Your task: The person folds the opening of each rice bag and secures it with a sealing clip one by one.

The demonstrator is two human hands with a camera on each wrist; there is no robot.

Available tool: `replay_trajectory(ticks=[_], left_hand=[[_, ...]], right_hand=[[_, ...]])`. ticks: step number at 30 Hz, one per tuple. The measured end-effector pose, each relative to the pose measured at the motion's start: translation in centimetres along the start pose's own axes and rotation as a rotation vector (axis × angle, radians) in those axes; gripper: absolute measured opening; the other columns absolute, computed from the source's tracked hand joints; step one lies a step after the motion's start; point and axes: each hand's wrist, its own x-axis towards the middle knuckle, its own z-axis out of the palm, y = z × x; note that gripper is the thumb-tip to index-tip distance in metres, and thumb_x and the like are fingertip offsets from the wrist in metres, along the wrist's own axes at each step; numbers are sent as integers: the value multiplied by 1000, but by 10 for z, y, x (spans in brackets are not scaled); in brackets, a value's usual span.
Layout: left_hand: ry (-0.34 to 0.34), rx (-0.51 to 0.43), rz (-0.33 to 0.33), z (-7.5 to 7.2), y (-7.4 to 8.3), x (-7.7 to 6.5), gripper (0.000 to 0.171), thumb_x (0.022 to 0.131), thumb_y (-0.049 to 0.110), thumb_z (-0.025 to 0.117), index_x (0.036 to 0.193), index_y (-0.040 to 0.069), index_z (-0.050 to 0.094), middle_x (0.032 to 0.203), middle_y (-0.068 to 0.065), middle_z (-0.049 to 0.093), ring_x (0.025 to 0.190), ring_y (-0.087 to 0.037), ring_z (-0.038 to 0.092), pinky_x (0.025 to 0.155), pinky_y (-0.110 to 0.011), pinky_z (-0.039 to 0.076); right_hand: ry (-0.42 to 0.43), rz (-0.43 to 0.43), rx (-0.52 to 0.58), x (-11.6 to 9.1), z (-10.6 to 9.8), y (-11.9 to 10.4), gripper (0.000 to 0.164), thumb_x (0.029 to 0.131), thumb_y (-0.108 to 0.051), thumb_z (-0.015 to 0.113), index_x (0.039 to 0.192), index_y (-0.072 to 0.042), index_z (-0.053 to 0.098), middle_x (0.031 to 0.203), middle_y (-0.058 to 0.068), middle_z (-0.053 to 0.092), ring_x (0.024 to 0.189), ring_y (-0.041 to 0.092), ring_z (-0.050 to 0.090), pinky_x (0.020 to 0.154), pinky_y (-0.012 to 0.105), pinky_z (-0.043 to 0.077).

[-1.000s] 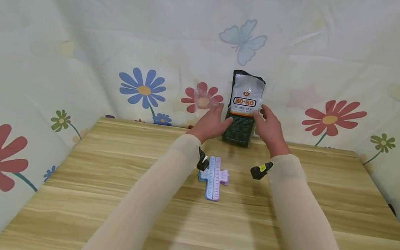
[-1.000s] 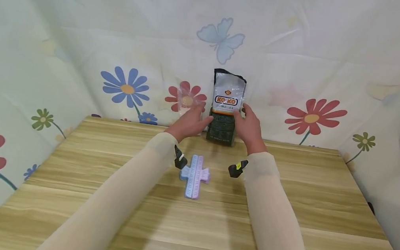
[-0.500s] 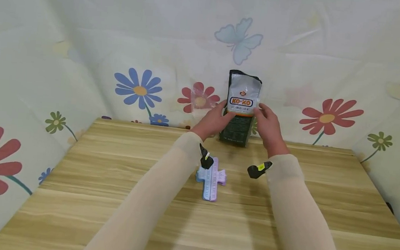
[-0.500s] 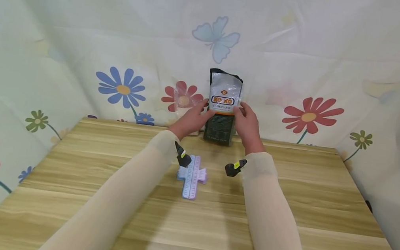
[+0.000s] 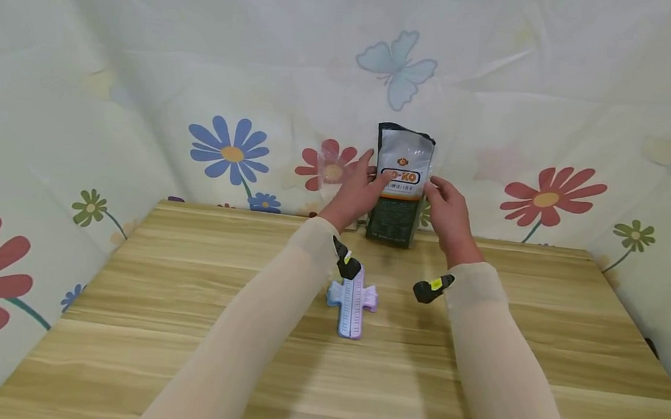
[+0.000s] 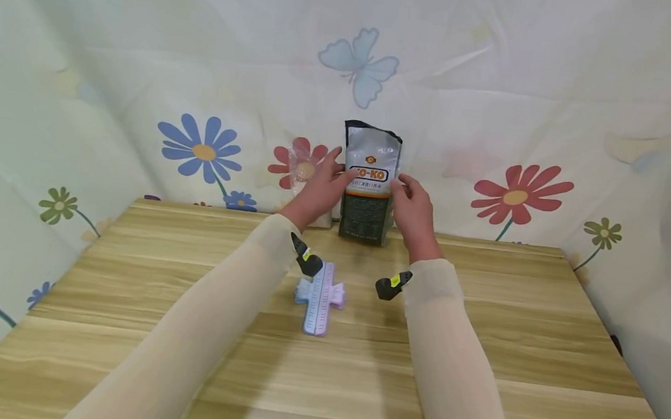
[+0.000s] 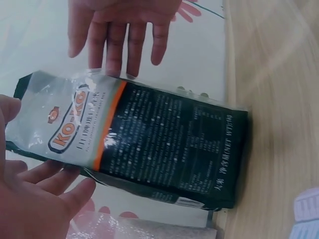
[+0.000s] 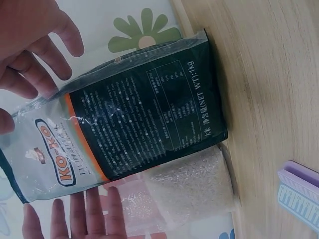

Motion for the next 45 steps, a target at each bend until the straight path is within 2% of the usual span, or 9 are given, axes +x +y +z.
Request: replay_trajectory(ticks=[9, 13, 18, 23, 28, 32, 37, 40, 45], left_hand=[[71, 45, 30, -9, 4, -3, 76, 98, 50, 48, 156, 26, 6, 139, -12, 51, 125, -25, 53, 103, -44, 45], [77, 61, 40, -12, 4, -5, 73, 97, 52, 48, 155, 30, 10, 128, -11, 55, 114, -23, 58, 98, -43, 48], [88, 81, 47, -13, 5, -6, 69, 97, 53, 48, 154, 28, 18, 122, -10, 55, 107, -22, 58, 92, -43, 50], [82, 88, 29, -12, 4, -5, 67, 96, 56, 46, 152, 24, 27, 127, -8, 55, 109, -22, 58, 93, -43, 50], [98, 85, 44, -14, 5, -7, 59, 97, 53, 46, 147, 22, 36, 118, -7, 58, 106, -21, 58, 90, -42, 51], [134, 105, 89, -15, 5, -8, 52, 98, 47, 50, 140, 17, 47, 105, -6, 59, 94, -19, 57, 80, -35, 51], [185, 140, 157, -16, 4, -7, 34, 98, 39, 54, 118, 13, 62, 94, -4, 59, 83, -18, 54, 69, -30, 45], [206, 153, 183, -16, 3, -6, 27, 98, 36, 56, 107, 12, 65, 96, -5, 59, 86, -19, 55, 71, -31, 46], [217, 141, 160, -17, 4, -5, 25, 98, 35, 56, 105, 14, 67, 103, -3, 64, 95, -18, 60, 77, -33, 50]], right_hand=[[9, -19, -1, -3, 0, 0, 61, 99, -49, 45, 151, -22, 30, 136, 15, 50, 129, 32, 46, 102, 49, 40], [17, -38, -32, -4, -2, 0, 63, 97, -51, 48, 151, -24, 29, 126, 16, 55, 118, 30, 53, 92, 44, 44], [29, -89, -93, -5, -3, -2, 67, 94, -54, 52, 151, -24, 30, 119, 14, 55, 105, 27, 54, 81, 38, 44], [50, -126, -126, -7, -4, -10, 68, 92, -55, 56, 148, -23, 35, 132, 12, 50, 118, 28, 51, 91, 44, 47], [54, -161, -132, -7, -5, -19, 65, 93, -49, 58, 147, -21, 37, 145, 9, 44, 133, 27, 42, 102, 50, 44], [60, -190, -131, -5, -4, -22, 58, 95, -41, 59, 146, -20, 38, 147, 5, 43, 133, 26, 43, 102, 48, 44], [64, -197, -127, -4, -3, -25, 49, 98, -34, 57, 142, -19, 43, 146, 4, 45, 133, 25, 43, 103, 48, 44], [65, -201, -118, -4, -2, -26, 44, 99, -32, 55, 140, -18, 47, 145, 5, 46, 134, 25, 43, 104, 48, 43], [87, -220, -122, -2, -3, -29, 35, 100, -28, 54, 132, -13, 54, 136, 8, 54, 129, 24, 47, 103, 46, 43]])
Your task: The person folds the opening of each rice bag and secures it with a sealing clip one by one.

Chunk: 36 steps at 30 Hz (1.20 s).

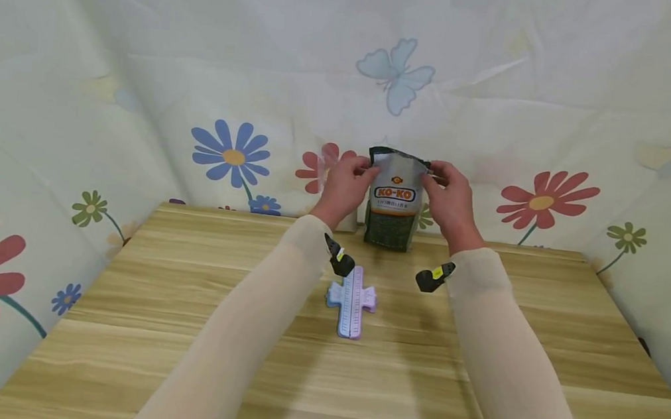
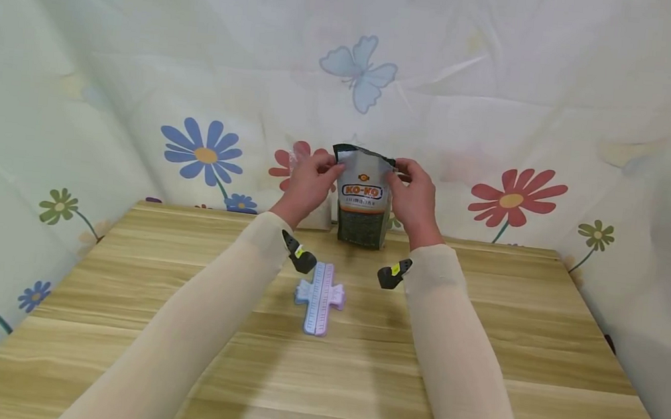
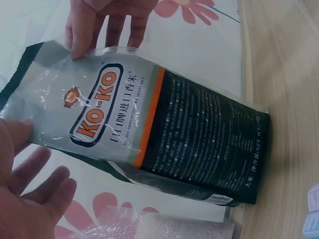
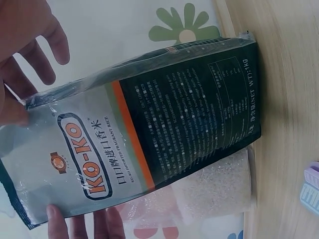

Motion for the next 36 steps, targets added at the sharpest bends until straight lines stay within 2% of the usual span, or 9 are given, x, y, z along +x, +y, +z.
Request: replay_trajectory(ticks=[5, 12, 17, 21, 26, 30, 32, 36], left_hand=[[10, -17, -16, -1, 4, -1, 24, 99, 32, 55, 100, 12, 68, 94, -3, 65, 82, -18, 54, 68, -29, 44], [49, -32, -25, -1, 8, -1, 23, 99, 29, 55, 93, 10, 66, 80, -3, 57, 72, -18, 48, 62, -28, 37], [56, -2, -34, -2, 11, 3, 23, 100, 29, 54, 95, 10, 66, 83, -3, 54, 76, -18, 49, 64, -27, 39], [59, -7, -46, -6, 17, 3, 24, 99, 30, 54, 100, 12, 68, 89, -2, 59, 80, -17, 52, 65, -26, 41], [82, -36, -26, -17, 29, -2, 23, 99, 29, 56, 97, 11, 69, 81, -3, 60, 76, -17, 51, 62, -25, 38], [63, -76, -36, -26, 36, -10, 22, 98, 30, 56, 94, 11, 68, 79, -4, 57, 73, -18, 51, 59, -26, 38], [45, -100, -44, -30, 38, -14, 23, 99, 31, 56, 95, 12, 68, 83, -5, 57, 75, -19, 52, 59, -26, 39], [23, -139, -59, -39, 39, -20, 23, 99, 31, 55, 102, 13, 69, 96, -5, 55, 93, -18, 49, 67, -28, 43]], right_hand=[[29, -17, -47, 2, -1, -5, 25, 99, -23, 54, 118, -9, 60, 120, 12, 61, 116, 25, 54, 99, 45, 44], [26, -5, -81, 7, -3, -9, 24, 99, -22, 56, 117, -8, 64, 115, 12, 64, 107, 24, 55, 94, 41, 46], [41, -19, -87, 11, -4, -10, 23, 98, -24, 58, 114, -10, 67, 111, 10, 66, 103, 21, 56, 88, 36, 46], [49, -38, -90, 12, -5, -12, 24, 98, -26, 59, 113, -10, 68, 110, 10, 67, 103, 19, 57, 89, 35, 46], [66, -67, -67, 7, -6, -22, 24, 97, -25, 60, 112, -9, 69, 105, 9, 66, 101, 17, 56, 90, 35, 46], [71, -75, -47, 2, -7, -27, 24, 96, -26, 61, 110, -9, 69, 102, 6, 65, 101, 17, 55, 90, 34, 45], [68, -75, -37, -1, -7, -30, 24, 96, -27, 61, 110, -9, 69, 103, 5, 64, 102, 16, 55, 90, 34, 45], [50, -72, -11, -7, -6, -37, 24, 95, -28, 62, 110, -10, 69, 106, 5, 64, 104, 16, 55, 90, 33, 45]])
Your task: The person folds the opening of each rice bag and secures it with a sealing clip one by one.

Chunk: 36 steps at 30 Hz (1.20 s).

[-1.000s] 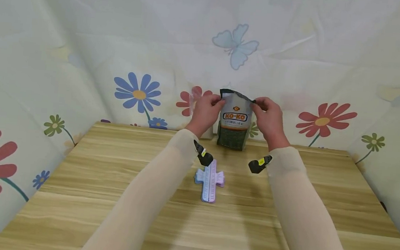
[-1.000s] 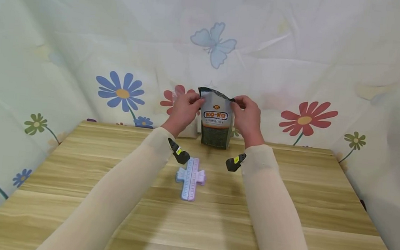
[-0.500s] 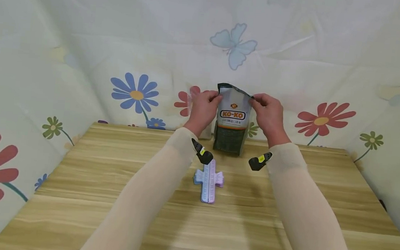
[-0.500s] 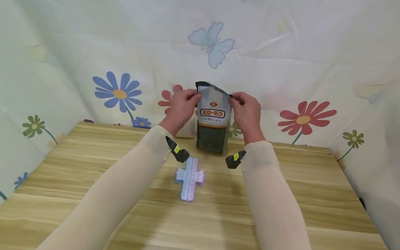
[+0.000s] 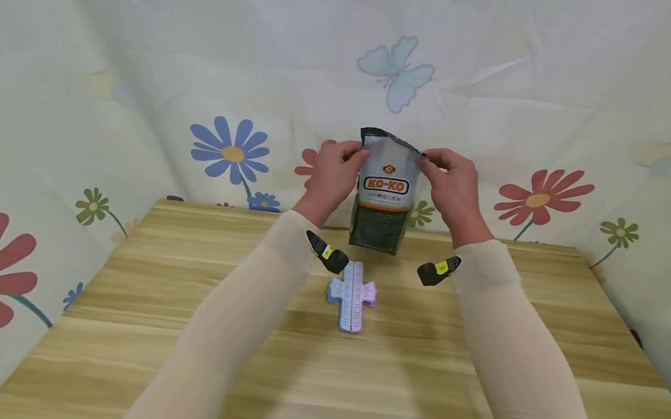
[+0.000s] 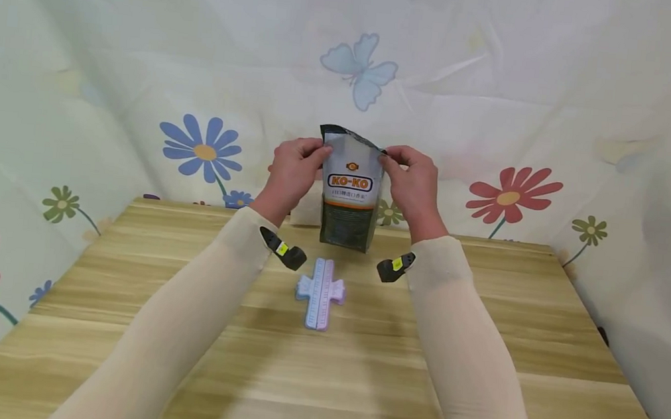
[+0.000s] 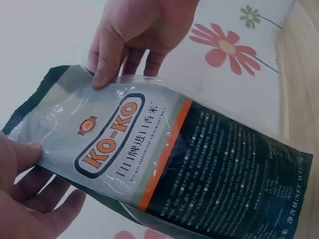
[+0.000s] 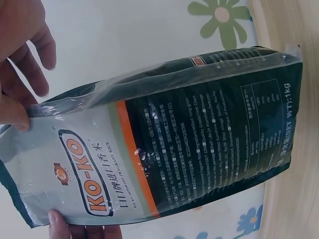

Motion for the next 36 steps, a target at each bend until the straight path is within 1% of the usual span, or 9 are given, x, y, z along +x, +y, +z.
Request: replay_trajectory(ticks=[2, 5, 8, 10, 13, 18, 25, 31, 36], left_hand=[[1, -2, -11, -5, 1, -3, 24, 99, 31, 55, 106, 13, 69, 101, -5, 55, 99, -18, 47, 75, -33, 46], [25, 20, -28, -12, 4, -9, 27, 98, 34, 57, 112, 16, 70, 103, -2, 63, 101, -15, 53, 101, -46, 35], [37, -6, -28, -19, 6, -16, 28, 97, 35, 58, 114, 16, 70, 104, -1, 67, 99, -14, 57, 106, -52, 32], [36, -46, -17, -25, 7, -22, 27, 97, 33, 58, 113, 15, 70, 103, -2, 67, 95, -14, 58, 102, -47, 39], [28, -116, 0, -35, 7, -31, 26, 97, 30, 58, 112, 11, 70, 104, -5, 66, 94, -15, 57, 85, -38, 50], [36, -179, -12, -49, 8, -44, 29, 96, 28, 61, 119, 12, 69, 110, -5, 67, 97, -12, 59, 89, -36, 52], [79, -203, 14, -68, 5, -59, 26, 96, 25, 62, 109, 5, 70, 92, -5, 63, 83, -17, 54, 75, -31, 48], [115, -225, 5, -86, -2, -70, 29, 95, 25, 62, 113, 4, 70, 104, -6, 65, 97, -15, 56, 87, -30, 48], [161, -237, 24, -96, -10, -79, 28, 94, 24, 64, 110, 2, 71, 101, -7, 65, 93, -16, 56, 82, -29, 48]], right_hand=[[-11, 6, 18, -3, 1, -3, 25, 95, -28, 62, 110, -10, 69, 107, 7, 65, 103, 15, 55, 90, 32, 45], [-28, 8, 53, -10, 3, -9, 26, 95, -28, 62, 111, -9, 69, 107, 9, 66, 100, 14, 55, 89, 31, 44], [-44, -5, 87, -17, 5, -16, 25, 95, -26, 63, 110, -7, 69, 103, 7, 66, 97, 13, 55, 85, 29, 44], [-55, -15, 101, -22, 6, -20, 24, 94, -26, 64, 109, -7, 69, 99, 3, 67, 96, 12, 56, 83, 29, 44], [-75, -35, 119, -29, 10, -27, 24, 94, -24, 64, 108, -6, 70, 97, 1, 67, 95, 12, 57, 82, 28, 45], [-99, -64, 142, -42, 17, -38, 22, 94, -21, 64, 108, -5, 70, 100, 9, 69, 96, 17, 61, 85, 28, 47], [-121, -113, 153, -56, 29, -52, 21, 93, -21, 66, 105, -6, 71, 94, 6, 70, 92, 13, 61, 76, 29, 46], [-161, -140, 176, -62, 44, -60, 19, 93, -19, 66, 104, -5, 71, 93, 5, 70, 91, 12, 61, 84, 30, 49], [-208, -131, 216, -68, 56, -62, 19, 93, -18, 66, 105, -4, 71, 100, 8, 69, 95, 13, 62, 91, 34, 50]])
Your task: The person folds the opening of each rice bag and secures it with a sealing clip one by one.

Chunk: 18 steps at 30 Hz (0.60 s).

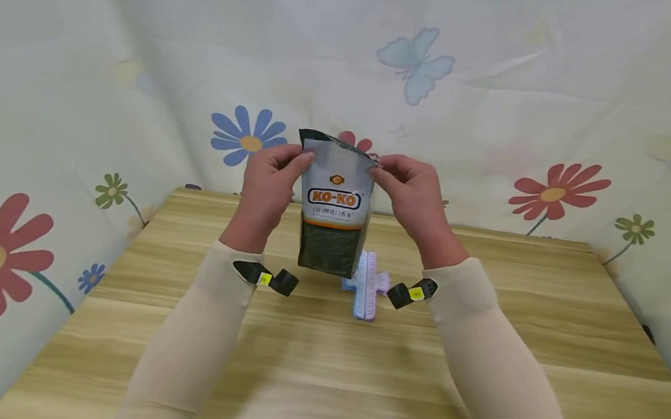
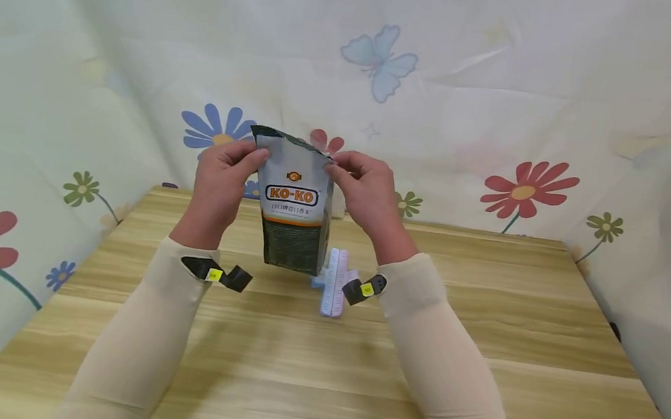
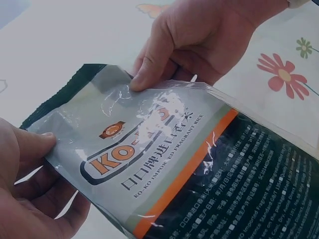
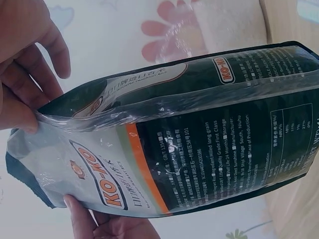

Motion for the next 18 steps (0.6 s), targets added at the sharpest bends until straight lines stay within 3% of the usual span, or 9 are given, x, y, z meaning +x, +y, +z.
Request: replay_trajectory(ticks=[13, 18], left_hand=[[89, 4, -37, -29, -11, -21, 30, 92, 20, 67, 107, -5, 70, 83, 6, 62, 83, -12, 55, 76, -25, 48], [122, -11, -67, -35, -17, -27, 30, 91, 19, 69, 105, -8, 70, 82, 8, 62, 83, -11, 56, 77, -24, 49]], right_hand=[[-101, -9, 66, -8, 30, 5, 20, 93, -17, 66, 107, -4, 71, 102, 12, 70, 97, 14, 63, 91, 32, 53], [-113, 1, 19, -10, 38, 10, 18, 93, -19, 66, 103, -6, 72, 99, 11, 70, 93, 15, 61, 83, 30, 52]])
